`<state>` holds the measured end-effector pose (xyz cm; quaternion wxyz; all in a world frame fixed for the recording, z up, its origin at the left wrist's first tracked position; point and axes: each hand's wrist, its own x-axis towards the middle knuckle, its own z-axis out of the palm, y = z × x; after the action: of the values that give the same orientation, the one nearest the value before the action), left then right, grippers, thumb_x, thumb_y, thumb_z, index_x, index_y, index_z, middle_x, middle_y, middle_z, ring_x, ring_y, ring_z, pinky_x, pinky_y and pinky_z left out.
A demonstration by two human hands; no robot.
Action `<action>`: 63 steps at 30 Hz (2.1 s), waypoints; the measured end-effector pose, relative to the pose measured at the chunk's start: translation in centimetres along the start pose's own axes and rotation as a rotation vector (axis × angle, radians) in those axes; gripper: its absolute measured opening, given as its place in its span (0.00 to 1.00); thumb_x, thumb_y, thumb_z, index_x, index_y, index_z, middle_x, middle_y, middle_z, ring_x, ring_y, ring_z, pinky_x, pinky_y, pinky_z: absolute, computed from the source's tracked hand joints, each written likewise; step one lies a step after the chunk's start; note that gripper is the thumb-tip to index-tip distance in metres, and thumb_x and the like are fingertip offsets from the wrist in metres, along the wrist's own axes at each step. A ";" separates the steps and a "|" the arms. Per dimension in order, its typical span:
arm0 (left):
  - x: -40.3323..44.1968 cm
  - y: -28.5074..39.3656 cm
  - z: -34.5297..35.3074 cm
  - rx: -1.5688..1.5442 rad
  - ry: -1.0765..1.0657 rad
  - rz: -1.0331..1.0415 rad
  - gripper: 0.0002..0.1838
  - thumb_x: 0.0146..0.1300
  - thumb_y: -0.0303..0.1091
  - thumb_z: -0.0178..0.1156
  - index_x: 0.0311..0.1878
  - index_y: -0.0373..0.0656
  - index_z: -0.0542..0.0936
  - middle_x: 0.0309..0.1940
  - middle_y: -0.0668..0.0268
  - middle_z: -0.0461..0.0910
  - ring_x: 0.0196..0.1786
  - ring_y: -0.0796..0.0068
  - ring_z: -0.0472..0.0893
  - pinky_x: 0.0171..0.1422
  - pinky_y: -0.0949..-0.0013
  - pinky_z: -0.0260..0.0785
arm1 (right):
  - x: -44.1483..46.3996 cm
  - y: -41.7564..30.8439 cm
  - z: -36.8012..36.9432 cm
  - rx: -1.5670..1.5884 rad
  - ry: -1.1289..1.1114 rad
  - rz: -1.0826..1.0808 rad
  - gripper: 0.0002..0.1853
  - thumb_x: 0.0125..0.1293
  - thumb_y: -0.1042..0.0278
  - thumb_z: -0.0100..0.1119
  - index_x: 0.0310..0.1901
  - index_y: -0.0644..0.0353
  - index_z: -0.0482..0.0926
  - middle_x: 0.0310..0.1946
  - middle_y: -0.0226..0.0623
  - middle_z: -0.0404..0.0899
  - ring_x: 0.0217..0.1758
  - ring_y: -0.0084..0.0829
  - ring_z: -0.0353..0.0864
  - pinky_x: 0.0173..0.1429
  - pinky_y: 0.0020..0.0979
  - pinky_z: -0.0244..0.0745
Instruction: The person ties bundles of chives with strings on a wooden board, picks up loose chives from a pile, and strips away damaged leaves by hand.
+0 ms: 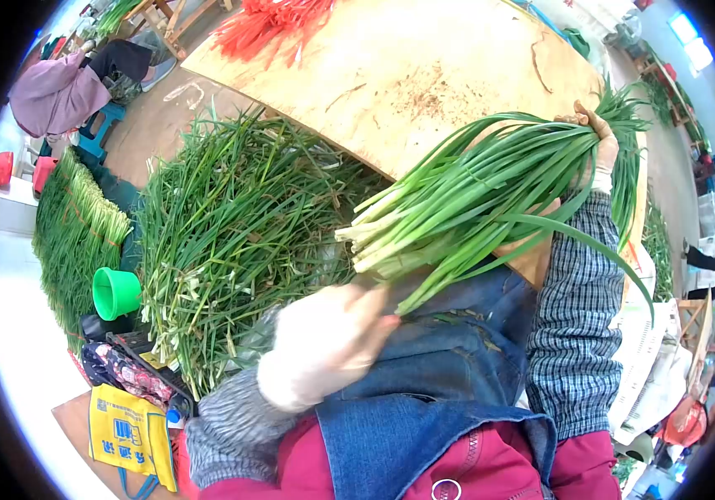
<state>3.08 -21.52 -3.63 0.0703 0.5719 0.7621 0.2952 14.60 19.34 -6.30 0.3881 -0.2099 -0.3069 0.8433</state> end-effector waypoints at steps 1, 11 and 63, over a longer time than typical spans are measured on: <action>1.1 0.5 1.0 0.076 -0.029 0.000 0.18 0.52 0.36 0.63 0.46 0.41 0.77 0.28 0.61 0.76 0.28 0.63 0.77 0.30 0.65 0.70 | 0.1 0.0 -0.1 -0.029 0.031 -0.015 0.09 0.58 0.69 0.50 0.31 0.68 0.73 0.19 0.33 0.71 0.24 0.32 0.72 0.39 0.38 0.74; 3.0 -6.4 4.4 -0.023 0.456 0.178 0.05 0.51 0.21 0.54 0.31 0.40 0.76 0.16 0.62 0.71 0.18 0.66 0.72 0.21 0.69 0.65 | -0.7 0.0 0.9 -0.192 0.234 -0.102 0.09 0.58 0.70 0.49 0.32 0.68 0.74 0.20 0.34 0.74 0.20 0.31 0.72 0.28 0.29 0.71; -1.7 -10.8 -4.1 0.917 0.146 -0.235 0.09 0.46 0.22 0.54 0.34 0.41 0.75 0.31 0.64 0.72 0.36 0.63 0.71 0.44 0.61 0.63 | 1.2 1.3 1.2 -0.195 0.376 -0.081 0.09 0.61 0.69 0.48 0.29 0.63 0.75 0.24 0.37 0.77 0.25 0.33 0.76 0.34 0.31 0.75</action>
<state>-7.14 -26.41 -6.41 -0.2101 0.4315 0.8763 -0.0420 12.46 19.23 -6.47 0.4497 -0.3878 -0.3175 0.7393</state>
